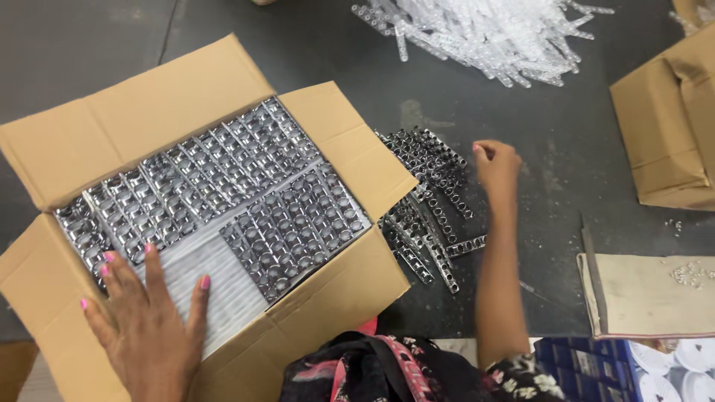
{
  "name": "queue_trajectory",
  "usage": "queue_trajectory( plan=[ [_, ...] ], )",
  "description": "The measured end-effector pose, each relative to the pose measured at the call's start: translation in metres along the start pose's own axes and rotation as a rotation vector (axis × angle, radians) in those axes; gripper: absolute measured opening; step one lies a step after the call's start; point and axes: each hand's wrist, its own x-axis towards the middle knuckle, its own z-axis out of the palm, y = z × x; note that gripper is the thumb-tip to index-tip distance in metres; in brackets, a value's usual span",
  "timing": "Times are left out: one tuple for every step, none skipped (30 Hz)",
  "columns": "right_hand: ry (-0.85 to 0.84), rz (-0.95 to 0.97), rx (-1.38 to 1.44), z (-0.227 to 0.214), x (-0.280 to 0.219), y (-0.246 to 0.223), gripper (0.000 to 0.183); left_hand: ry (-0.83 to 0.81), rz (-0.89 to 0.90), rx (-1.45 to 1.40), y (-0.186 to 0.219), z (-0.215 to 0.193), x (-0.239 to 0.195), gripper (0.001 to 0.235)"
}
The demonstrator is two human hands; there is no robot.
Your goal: The person places silver-colored plastic strips into a grid tray inside a cardboard box, covers them with a foam sheet, and سپس picks up more strips from a pile on the table.
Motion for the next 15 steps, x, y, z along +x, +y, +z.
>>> queue_trajectory(
  plan=[
    [-0.03, -0.006, 0.007, 0.014, 0.007, 0.035, 0.019, 0.001, -0.006, 0.008, 0.0, 0.001, -0.001, 0.084],
    [-0.089, -0.011, -0.03, 0.028, 0.012, 0.065, 0.023, -0.001, -0.006, 0.008, -0.001, 0.001, -0.001, 0.084],
    [-0.149, -0.02, -0.065, 0.041, 0.019, 0.088, 0.028, 0.0, -0.01, 0.008, -0.001, 0.002, -0.001, 0.084],
    [-0.21, -0.029, -0.101, 0.05, 0.023, 0.099, 0.033, 0.0, -0.014, 0.009, -0.001, 0.002, -0.001, 0.085],
    [-0.189, -0.01, -0.128, 0.058, 0.026, 0.104, 0.035, 0.003, -0.01, 0.008, -0.001, 0.002, -0.001, 0.085],
    [-0.168, 0.009, -0.155, 0.065, 0.029, 0.108, 0.036, 0.006, -0.007, 0.007, 0.0, 0.003, 0.0, 0.085],
    [-0.151, 0.028, -0.181, 0.07, 0.032, 0.11, 0.038, 0.008, -0.007, 0.008, 0.0, 0.002, -0.001, 0.085],
    [-0.221, 0.134, -0.188, 0.073, 0.037, 0.113, 0.032, 0.011, 0.0, 0.003, 0.0, 0.001, -0.002, 0.084],
    [-0.295, 0.241, -0.195, 0.075, 0.043, 0.114, 0.026, 0.013, 0.007, -0.002, 0.0, 0.0, -0.002, 0.083],
    [-0.368, 0.347, -0.203, 0.077, 0.046, 0.114, 0.021, 0.014, 0.013, -0.006, 0.0, -0.001, -0.002, 0.082],
    [-0.395, 0.341, -0.206, 0.078, 0.049, 0.114, 0.02, 0.012, 0.009, -0.008, 0.001, -0.002, -0.002, 0.082],
    [-0.423, 0.335, -0.209, 0.078, 0.051, 0.113, 0.02, 0.009, 0.005, -0.011, 0.001, -0.002, -0.002, 0.082],
    [-0.451, 0.328, -0.211, 0.077, 0.053, 0.11, 0.019, 0.007, 0.0, -0.012, 0.002, -0.002, -0.003, 0.083],
    [-0.371, 0.27, -0.184, 0.071, 0.054, 0.109, 0.02, 0.009, 0.004, -0.019, 0.001, -0.001, -0.003, 0.083],
    [-0.296, 0.21, -0.154, 0.067, 0.053, 0.103, 0.021, 0.012, 0.003, -0.023, 0.001, -0.001, -0.003, 0.083]
  ],
)
